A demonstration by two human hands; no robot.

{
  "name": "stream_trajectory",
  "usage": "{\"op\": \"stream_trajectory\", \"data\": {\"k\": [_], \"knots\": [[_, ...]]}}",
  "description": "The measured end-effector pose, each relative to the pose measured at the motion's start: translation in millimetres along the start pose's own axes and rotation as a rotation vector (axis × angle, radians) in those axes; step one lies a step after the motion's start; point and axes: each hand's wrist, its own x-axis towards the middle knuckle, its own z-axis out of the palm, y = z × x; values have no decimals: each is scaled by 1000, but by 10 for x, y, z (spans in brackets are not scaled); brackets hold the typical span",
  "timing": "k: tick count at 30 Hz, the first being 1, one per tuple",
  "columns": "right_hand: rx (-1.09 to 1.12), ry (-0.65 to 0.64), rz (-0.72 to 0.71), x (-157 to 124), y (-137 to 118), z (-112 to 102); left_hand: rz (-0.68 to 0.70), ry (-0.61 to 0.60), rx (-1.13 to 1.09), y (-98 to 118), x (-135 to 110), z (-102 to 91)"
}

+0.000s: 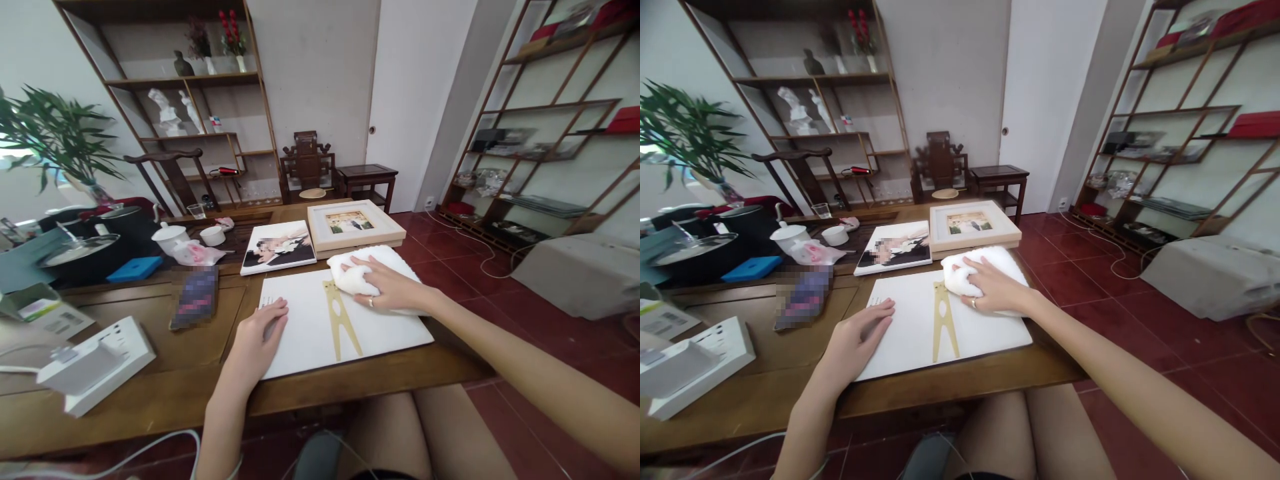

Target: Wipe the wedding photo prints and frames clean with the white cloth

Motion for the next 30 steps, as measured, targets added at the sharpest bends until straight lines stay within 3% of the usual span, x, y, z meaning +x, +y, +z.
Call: {"op": "stream_trajectory", "data": {"k": [5,14,17,23,30], "knots": [[-46,-30,-1,-52,-44,-9,5,4,2,-6,8,3],[25,-322,55,-798,-629,-418,-4,-3,2,-14,3,12],[67,-383,101,-913,-734,-470,-6,-8,1,-10,2,13],[24,-351,72,-628,-549,-415,-14,-6,2,-4,4,16],[-52,-102,33,-8,-121,-114,-7,5,-4,7,5,6]]}}
